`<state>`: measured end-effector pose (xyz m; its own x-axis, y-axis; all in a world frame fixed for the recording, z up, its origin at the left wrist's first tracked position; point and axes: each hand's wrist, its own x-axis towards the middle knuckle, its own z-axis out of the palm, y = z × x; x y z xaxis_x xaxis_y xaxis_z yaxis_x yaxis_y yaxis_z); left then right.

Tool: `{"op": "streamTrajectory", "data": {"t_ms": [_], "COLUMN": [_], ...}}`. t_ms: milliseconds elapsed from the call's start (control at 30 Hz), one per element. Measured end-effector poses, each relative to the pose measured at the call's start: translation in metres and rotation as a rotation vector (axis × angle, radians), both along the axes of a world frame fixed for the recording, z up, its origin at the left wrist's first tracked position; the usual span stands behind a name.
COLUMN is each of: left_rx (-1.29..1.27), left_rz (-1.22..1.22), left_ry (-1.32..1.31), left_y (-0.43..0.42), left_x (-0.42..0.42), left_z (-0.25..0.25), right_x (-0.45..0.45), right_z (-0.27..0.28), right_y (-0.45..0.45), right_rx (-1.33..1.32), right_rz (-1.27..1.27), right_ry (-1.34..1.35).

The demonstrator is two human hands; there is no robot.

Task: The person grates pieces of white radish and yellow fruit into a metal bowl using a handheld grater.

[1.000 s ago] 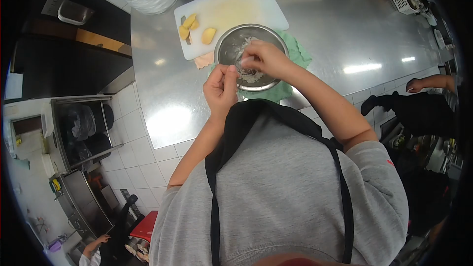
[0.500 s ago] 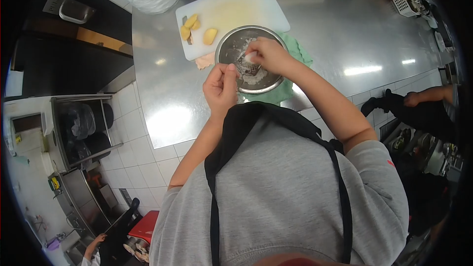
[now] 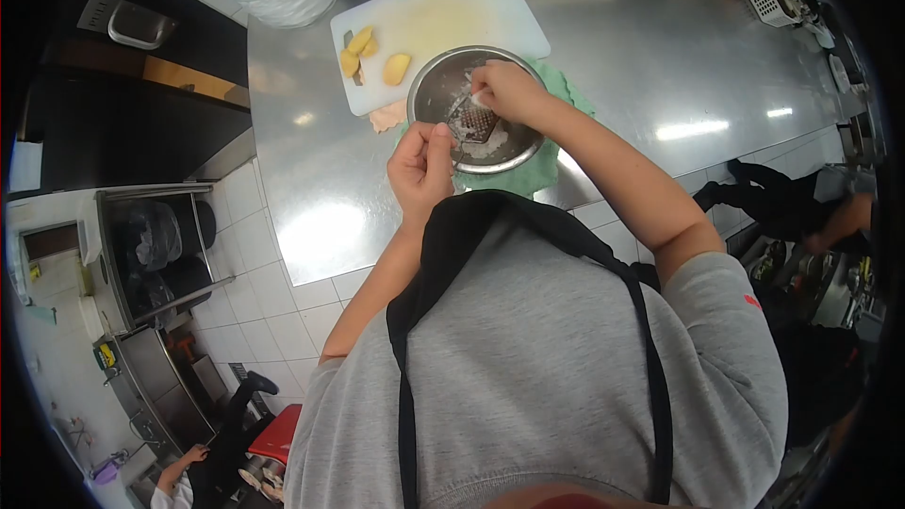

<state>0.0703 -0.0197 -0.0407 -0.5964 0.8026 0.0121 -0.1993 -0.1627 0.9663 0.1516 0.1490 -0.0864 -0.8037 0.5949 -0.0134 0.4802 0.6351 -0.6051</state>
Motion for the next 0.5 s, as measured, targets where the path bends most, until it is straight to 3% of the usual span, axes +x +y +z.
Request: {"op": "streamTrajectory", "data": {"t_ms": [133,300,433,500], "left_rx": [0.022,-0.009,0.039,0.025], "left_rz": [0.011,-0.021,0.007,-0.002], "left_ry": [-0.005,-0.001,-0.037,-0.026], "left_y": [0.005,-0.001,0.001,0.002], "left_x": [-0.002,0.002,-0.004,-0.002], "left_z": [-0.001,0.001,0.002,-0.001], "right_x": [0.008,0.005,0.004,0.003], "right_z": [0.023,-0.008,0.011,-0.007], "right_y": [-0.029,-0.001,-0.022,-0.009], "right_rx": [-0.045,0.03,-0.177,0.018], "right_rz": [0.11,-0.049,0.107,-0.015], "right_ry": [0.215,0.052,0.193,0.173]}}
